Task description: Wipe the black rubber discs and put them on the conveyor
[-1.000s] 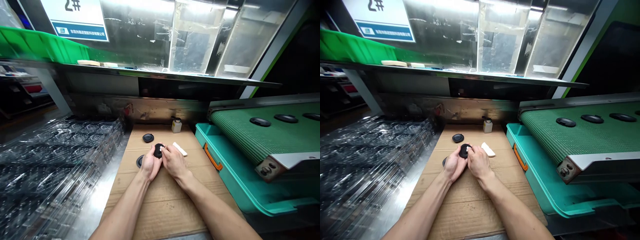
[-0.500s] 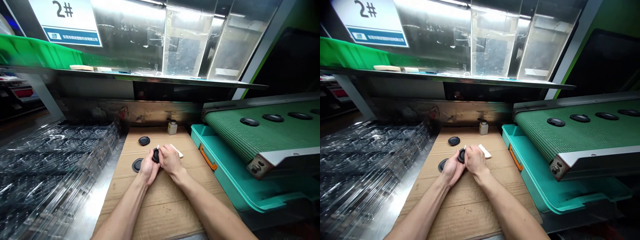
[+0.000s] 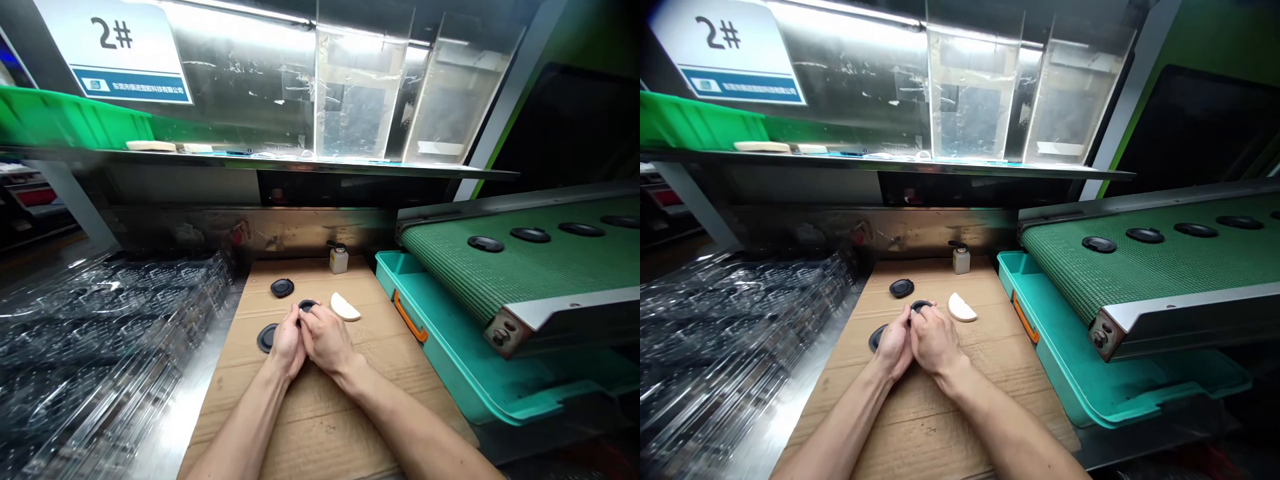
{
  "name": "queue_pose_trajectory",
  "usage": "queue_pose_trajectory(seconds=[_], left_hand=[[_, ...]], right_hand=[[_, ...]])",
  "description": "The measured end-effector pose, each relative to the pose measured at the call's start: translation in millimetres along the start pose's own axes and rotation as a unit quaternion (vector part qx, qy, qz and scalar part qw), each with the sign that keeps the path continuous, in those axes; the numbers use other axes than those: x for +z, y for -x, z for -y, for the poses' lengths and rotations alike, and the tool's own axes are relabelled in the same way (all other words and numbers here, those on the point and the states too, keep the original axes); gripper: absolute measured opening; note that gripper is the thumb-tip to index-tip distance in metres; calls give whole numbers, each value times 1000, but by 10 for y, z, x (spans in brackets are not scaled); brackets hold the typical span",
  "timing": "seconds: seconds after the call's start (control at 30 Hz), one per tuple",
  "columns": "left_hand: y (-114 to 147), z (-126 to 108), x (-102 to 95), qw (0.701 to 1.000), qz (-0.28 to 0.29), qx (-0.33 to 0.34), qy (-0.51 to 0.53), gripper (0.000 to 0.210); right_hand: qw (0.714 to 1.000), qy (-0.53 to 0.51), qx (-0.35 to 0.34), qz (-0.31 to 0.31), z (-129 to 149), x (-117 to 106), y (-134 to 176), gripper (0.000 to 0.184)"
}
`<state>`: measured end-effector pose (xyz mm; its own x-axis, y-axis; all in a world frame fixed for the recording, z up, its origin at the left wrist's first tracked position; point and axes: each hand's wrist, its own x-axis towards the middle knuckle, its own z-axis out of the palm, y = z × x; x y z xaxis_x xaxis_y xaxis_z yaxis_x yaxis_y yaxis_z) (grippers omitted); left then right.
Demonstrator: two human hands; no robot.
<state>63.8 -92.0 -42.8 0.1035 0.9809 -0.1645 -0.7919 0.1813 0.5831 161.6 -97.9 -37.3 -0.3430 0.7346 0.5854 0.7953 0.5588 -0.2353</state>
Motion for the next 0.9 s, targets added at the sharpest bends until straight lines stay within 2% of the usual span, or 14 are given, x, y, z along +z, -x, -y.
queue_pose_trajectory(seconds=[0.17, 0.37, 0.43, 0.5, 0.57, 0.7, 0.83, 0.9], left_hand=[[35, 38, 28, 999, 31, 15, -1, 27], [-28, -30, -41, 999, 19, 24, -24, 27], [-34, -47, -53, 1000, 5, 23, -17, 28], [-23, -52, -48, 1000, -5, 10, -17, 30], [-2, -44, -27, 1000, -5, 0, -22, 31], [18, -21, 23, 1000, 18, 20, -15, 32], [-26, -75, -7, 1000, -4, -3, -25, 35], [-55, -142, -50, 1000, -18, 3, -21, 37]], right_hand=[[998, 32, 46, -31, -69, -16, -99, 23], [991, 65, 120, 8, -91, -20, -42, 22], [994, 41, 103, 24, -27, -7, -2, 20], [998, -1, 57, 36, 32, 5, 19, 18], [999, -29, 28, 30, 54, 9, 17, 18], [998, -3, 60, -8, 22, -4, 1, 18], [999, -15, -14, 29, -14, 2, 33, 17], [999, 3, 2, 35, -80, 11, 42, 17]])
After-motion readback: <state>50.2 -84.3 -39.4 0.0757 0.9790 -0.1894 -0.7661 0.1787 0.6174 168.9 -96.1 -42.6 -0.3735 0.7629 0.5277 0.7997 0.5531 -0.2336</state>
